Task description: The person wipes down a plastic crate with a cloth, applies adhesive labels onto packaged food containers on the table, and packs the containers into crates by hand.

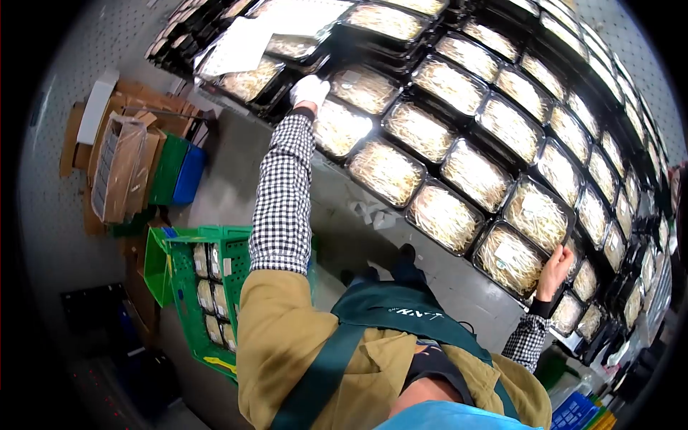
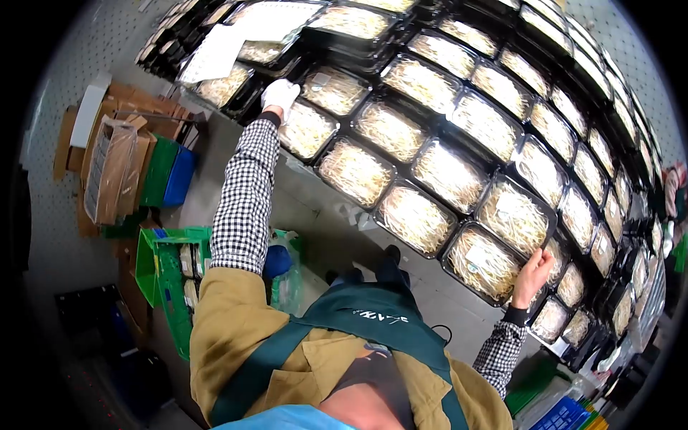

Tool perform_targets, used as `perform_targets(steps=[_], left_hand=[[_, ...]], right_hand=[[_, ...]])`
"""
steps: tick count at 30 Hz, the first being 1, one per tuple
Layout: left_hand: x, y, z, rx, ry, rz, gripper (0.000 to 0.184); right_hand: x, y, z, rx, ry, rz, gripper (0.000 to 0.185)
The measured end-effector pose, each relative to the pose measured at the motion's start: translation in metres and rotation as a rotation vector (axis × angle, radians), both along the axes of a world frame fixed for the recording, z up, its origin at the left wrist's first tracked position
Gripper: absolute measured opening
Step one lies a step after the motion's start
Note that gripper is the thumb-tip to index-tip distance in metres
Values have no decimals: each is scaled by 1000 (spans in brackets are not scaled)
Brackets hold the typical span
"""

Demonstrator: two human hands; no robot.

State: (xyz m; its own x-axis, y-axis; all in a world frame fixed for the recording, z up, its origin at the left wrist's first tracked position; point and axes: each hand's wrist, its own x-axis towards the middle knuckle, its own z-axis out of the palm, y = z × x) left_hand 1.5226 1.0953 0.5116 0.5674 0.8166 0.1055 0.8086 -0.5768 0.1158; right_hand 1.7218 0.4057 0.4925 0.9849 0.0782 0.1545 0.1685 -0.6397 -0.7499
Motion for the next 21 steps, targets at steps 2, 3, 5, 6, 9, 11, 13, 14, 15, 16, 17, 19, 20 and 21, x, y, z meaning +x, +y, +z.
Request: perform_targets(steps=[2, 3, 5, 6, 9, 11, 13, 14, 15, 16, 17, 19, 20, 21], left_hand=[[1, -10, 18, -95, -41, -9, 45], [-1, -25, 36, -114, -146, -39, 47], [-14, -12, 37, -165, -159, -364, 50], [-18, -20, 40, -120, -191, -402, 45], [-68, -97, 112, -91, -327, -203, 34], [-126, -114, 116, 220, -533, -91, 30], [-226, -140, 142, 77, -678, 115, 27], [-277, -147, 145, 69, -769, 200, 26], [-332, -161, 146, 104, -893, 253, 24], [-390, -173, 144, 144, -1016, 303, 23], [-441, -178, 128, 315, -997, 378, 20], [-543, -219, 133, 327, -1043, 604, 17], [-599, -231, 111, 397, -974, 761, 16], [-641, -251, 110, 452, -985, 893, 16]], right_hand=[[-1, 13, 35, -105, -140, 76, 25], [-4, 22, 55, -155, -173, 88, 26], [-4, 42, 82, -219, -244, 143, 26], [-4, 49, 93, -236, -280, 192, 26], [-28, 100, 144, -317, -439, 359, 27], [-64, 135, 178, -351, -399, 402, 34], [-101, 181, 185, -245, -463, 571, 33], [-130, 213, 189, -239, -456, 625, 31], [-156, 244, 187, -176, -392, 795, 31], [-193, 279, 185, -141, -323, 911, 29], [-217, 317, 162, 27, -239, 1083, 28], [-308, 391, 148, -42, -266, 1307, 28], [-359, 423, 145, -74, -127, 1423, 29], [-415, 454, 143, 18, -67, 1599, 31]])
